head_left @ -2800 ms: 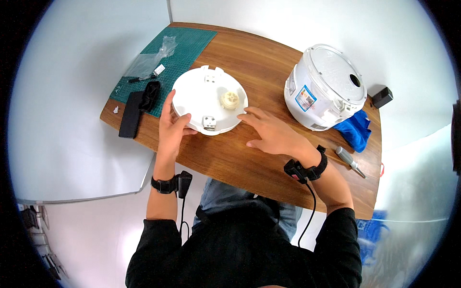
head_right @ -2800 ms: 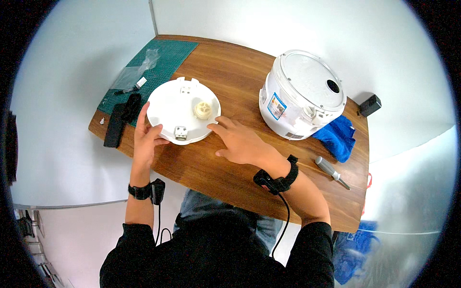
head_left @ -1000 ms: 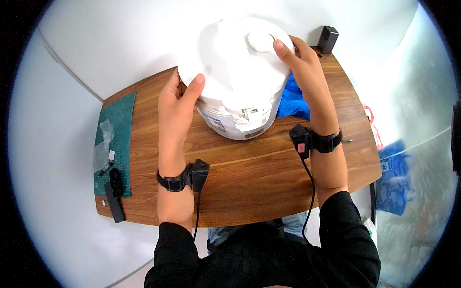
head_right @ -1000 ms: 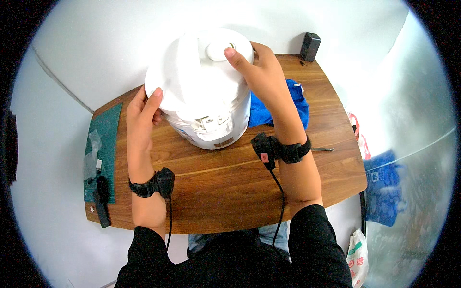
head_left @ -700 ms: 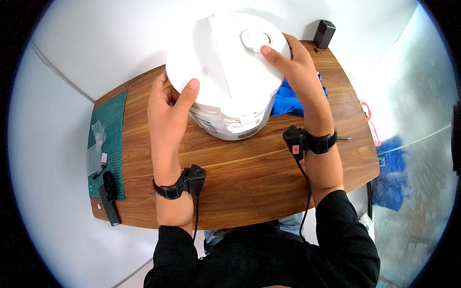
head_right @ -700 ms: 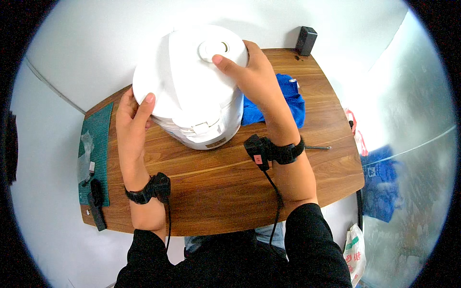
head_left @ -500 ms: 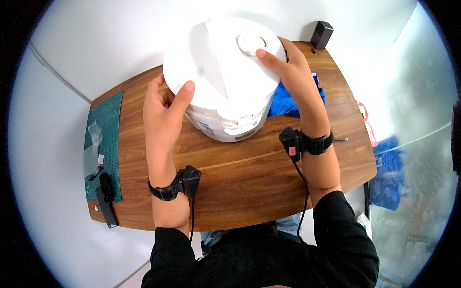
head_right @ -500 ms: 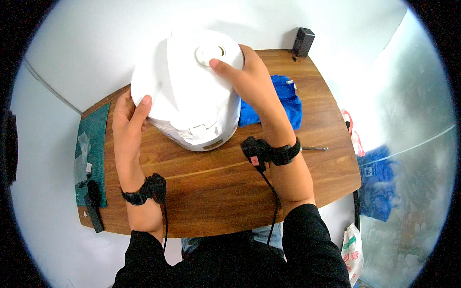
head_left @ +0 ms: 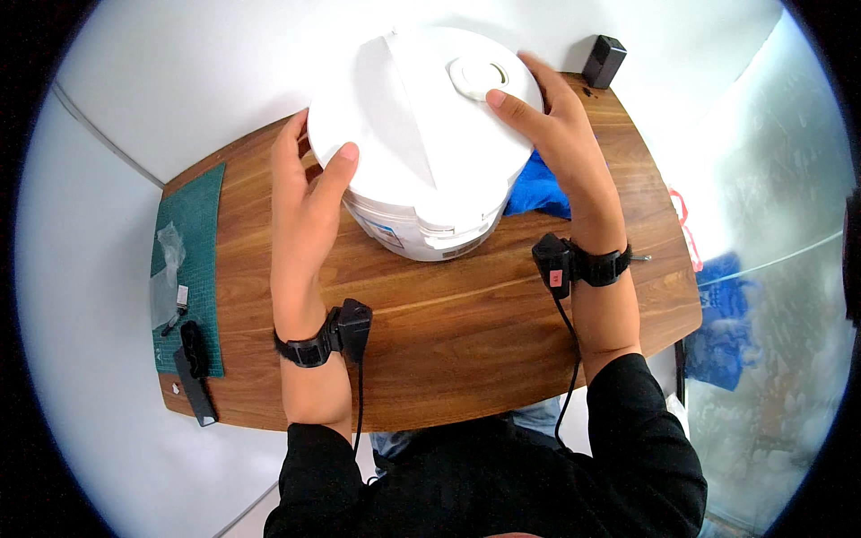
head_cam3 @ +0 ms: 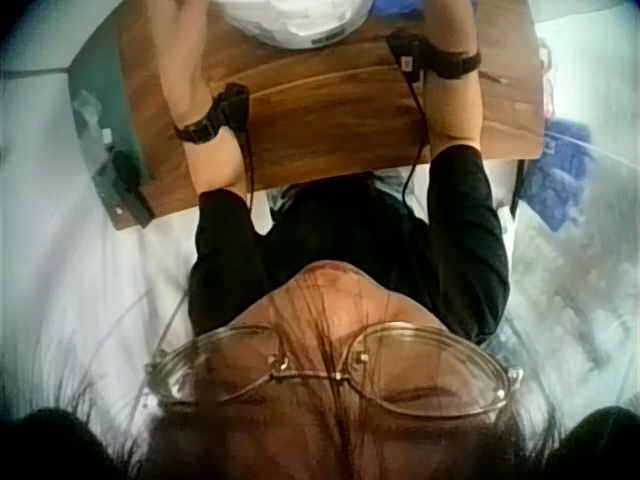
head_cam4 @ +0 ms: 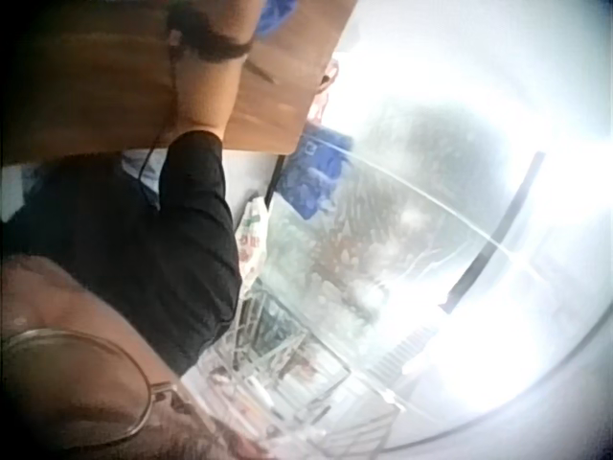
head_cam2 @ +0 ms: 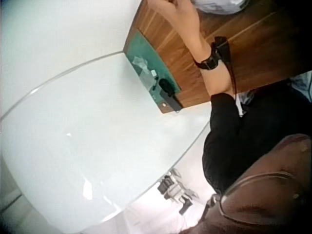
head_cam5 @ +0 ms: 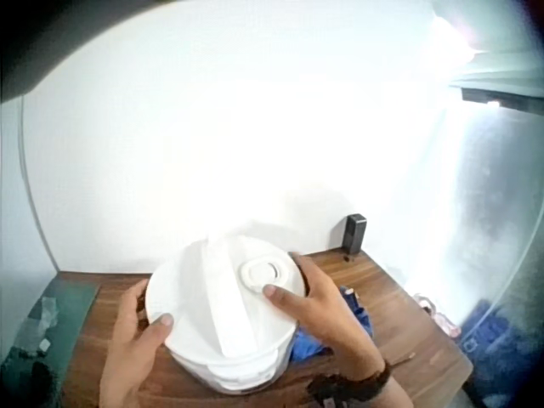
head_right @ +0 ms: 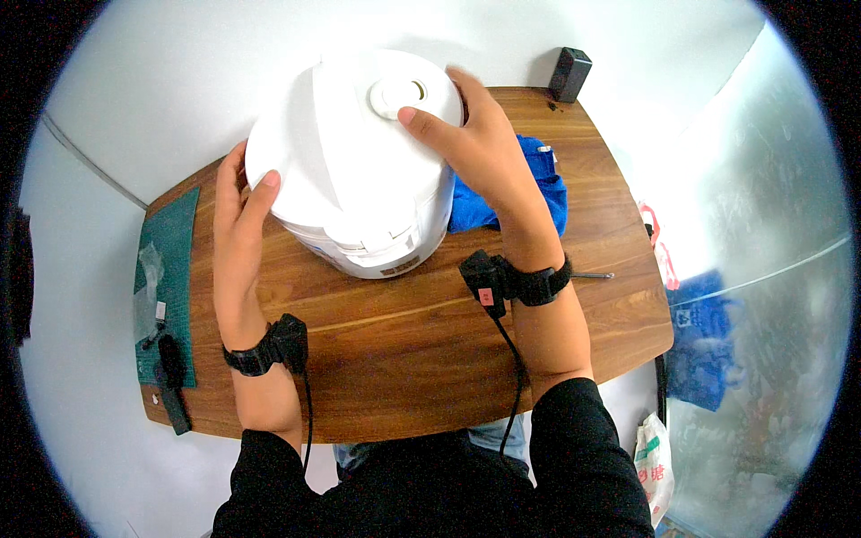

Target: The person assembles a white plastic appliance by screwing in multiple screws with a screwdriver, attaching a plastic bracket, and placing the lid on top. They then wipe the exterior with a blue cloth.

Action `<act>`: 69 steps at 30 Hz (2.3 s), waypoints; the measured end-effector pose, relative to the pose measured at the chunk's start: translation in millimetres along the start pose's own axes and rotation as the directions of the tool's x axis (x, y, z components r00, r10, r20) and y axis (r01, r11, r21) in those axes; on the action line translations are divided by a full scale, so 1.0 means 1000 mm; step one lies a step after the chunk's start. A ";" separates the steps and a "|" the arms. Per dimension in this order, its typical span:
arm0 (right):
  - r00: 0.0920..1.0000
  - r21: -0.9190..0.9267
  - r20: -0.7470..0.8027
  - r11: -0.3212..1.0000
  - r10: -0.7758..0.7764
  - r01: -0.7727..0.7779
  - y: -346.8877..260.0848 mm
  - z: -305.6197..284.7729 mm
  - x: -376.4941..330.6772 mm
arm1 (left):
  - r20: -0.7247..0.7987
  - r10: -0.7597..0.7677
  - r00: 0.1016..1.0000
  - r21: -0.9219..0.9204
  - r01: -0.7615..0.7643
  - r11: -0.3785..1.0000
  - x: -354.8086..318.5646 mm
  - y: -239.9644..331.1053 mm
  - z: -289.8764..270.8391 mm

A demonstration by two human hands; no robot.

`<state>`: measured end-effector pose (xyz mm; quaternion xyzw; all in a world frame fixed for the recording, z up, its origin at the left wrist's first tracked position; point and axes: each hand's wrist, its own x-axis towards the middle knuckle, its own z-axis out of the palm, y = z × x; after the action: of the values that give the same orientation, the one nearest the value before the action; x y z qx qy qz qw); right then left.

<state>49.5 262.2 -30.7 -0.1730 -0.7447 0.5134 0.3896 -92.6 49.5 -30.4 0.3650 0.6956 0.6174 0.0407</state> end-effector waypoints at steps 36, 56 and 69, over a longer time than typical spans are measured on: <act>0.999 -0.032 0.030 0.999 0.027 -0.026 0.001 -0.003 0.010 | 0.035 -0.019 0.999 -0.157 0.024 0.987 -0.002 0.004 0.018; 1.000 0.049 0.004 0.999 -0.005 0.005 0.001 0.003 0.008 | 0.023 -0.012 1.000 -0.242 0.018 0.970 -0.003 0.006 0.021; 0.993 -0.150 0.119 0.988 -0.019 0.036 0.013 0.000 0.012 | 0.032 -0.028 0.999 -0.188 0.033 0.982 -0.001 0.000 0.020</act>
<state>40.0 275.7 -37.0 -0.1613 -0.8056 0.4592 0.3379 -81.6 65.4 -35.6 0.3577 0.6389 0.6745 0.0945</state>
